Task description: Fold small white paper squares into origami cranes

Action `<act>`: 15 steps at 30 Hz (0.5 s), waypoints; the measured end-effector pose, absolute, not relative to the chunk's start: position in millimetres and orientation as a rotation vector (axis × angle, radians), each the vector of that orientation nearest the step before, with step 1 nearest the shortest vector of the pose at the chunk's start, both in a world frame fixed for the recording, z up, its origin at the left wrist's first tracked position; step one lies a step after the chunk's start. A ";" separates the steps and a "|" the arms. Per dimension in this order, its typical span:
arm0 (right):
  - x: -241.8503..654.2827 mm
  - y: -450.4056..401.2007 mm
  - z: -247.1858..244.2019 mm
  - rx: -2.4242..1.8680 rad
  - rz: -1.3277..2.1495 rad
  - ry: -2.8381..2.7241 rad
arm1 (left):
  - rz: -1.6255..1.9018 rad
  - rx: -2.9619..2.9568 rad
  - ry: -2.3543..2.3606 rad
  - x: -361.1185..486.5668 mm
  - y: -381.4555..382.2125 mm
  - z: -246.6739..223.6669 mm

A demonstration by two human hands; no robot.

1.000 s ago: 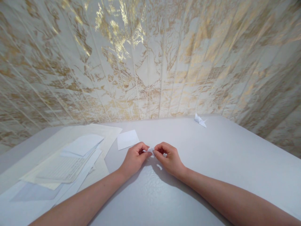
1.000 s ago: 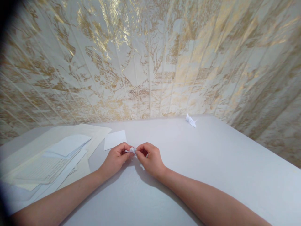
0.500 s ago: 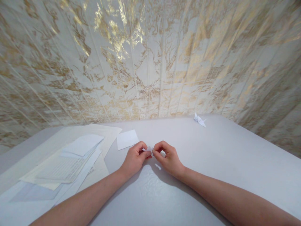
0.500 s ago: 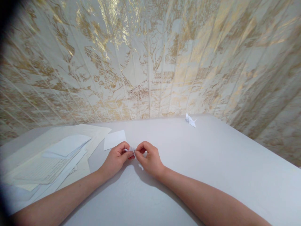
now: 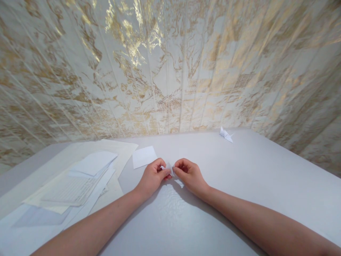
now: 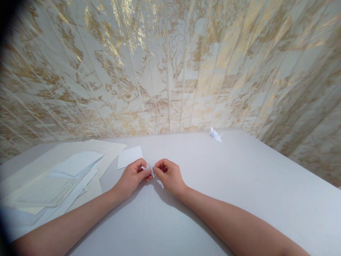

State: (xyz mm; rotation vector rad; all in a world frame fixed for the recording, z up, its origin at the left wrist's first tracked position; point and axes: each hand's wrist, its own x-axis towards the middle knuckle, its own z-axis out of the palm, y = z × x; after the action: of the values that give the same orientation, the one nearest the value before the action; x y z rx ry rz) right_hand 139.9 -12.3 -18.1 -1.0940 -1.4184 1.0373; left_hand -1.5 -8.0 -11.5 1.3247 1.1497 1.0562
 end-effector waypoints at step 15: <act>136.6 -14.5 -12.2 -1.069 1.226 -1.237 | 1.021 1.320 1.145 1.8 -10.7 -3.2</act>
State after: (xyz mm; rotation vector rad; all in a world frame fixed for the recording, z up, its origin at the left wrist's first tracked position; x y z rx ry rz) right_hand 136.6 -14.5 -12.2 -1.0691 -1.2370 1.2255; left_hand 1.8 -10.7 -3.2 1.3196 1.1448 1.0209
